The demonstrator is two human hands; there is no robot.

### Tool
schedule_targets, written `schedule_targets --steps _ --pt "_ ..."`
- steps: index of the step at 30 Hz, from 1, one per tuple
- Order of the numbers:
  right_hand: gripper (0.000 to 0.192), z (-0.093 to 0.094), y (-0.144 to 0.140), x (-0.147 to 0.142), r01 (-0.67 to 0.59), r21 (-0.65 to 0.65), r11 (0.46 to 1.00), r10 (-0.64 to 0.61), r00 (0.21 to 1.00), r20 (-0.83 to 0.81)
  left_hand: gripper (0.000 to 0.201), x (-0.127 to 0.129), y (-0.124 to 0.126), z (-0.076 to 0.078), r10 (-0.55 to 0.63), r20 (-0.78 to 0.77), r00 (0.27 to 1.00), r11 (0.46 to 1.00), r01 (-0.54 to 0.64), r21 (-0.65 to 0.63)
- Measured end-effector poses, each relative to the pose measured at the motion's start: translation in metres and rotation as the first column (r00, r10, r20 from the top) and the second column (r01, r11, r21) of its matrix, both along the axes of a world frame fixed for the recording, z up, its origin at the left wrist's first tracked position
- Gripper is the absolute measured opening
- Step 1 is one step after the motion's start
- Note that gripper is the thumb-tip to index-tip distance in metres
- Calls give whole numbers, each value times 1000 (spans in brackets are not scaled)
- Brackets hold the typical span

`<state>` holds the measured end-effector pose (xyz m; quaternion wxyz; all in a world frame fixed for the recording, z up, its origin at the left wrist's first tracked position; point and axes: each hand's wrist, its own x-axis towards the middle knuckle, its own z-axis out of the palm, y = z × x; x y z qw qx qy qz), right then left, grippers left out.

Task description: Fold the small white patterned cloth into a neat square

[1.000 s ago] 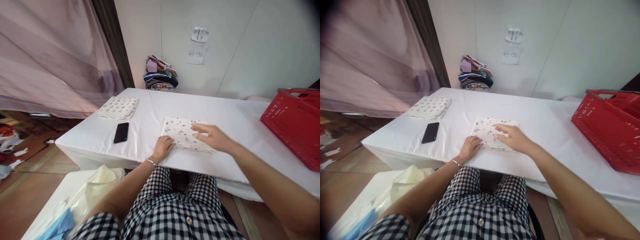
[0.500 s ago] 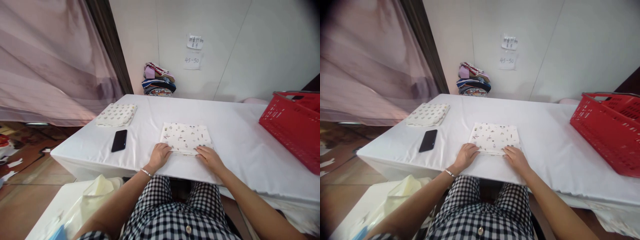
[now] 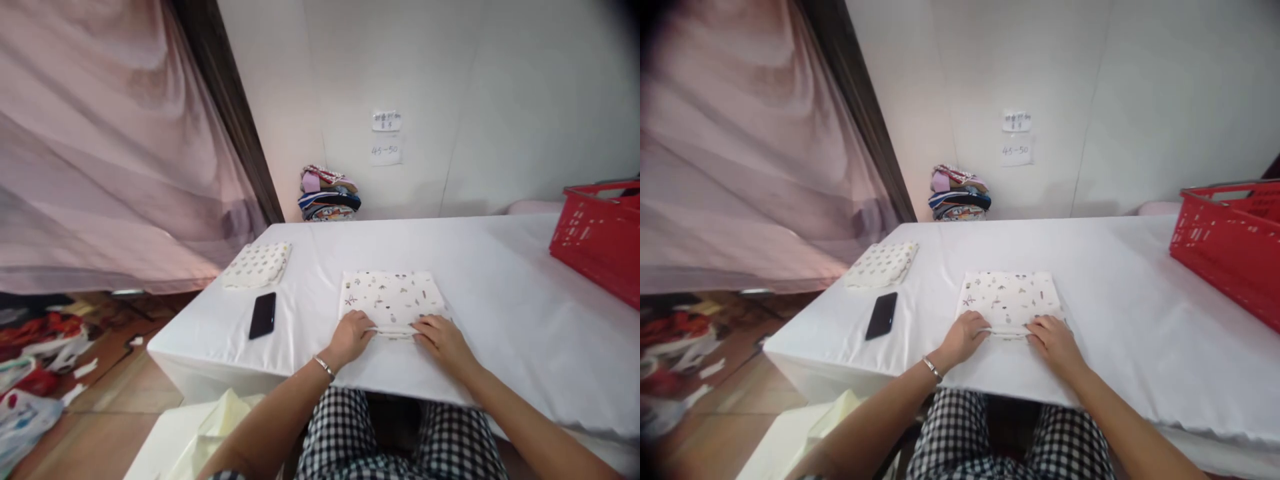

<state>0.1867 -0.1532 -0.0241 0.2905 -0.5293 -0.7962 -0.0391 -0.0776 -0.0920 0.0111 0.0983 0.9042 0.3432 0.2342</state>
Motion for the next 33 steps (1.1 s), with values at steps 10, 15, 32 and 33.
schedule_targets --steps 10,15,32,33 --pt "27 5 -8 15 -58 -23 998 57 997 -54 15 5 -1 2 45 8 999 999 -46 16" --pt "26 2 -19 37 6 -93 996 -25 978 -206 21 -14 -8 -9 107 146 983 994 -110 10" --pt "66 16 61 32 354 -570 742 -580 765 -279 41 -6 58 2 652 -145 744 581 -613 -535" --pt "65 14 62 32 335 -546 768 -565 756 -331 40 -6 60 3 650 -109 752 603 -598 -528"
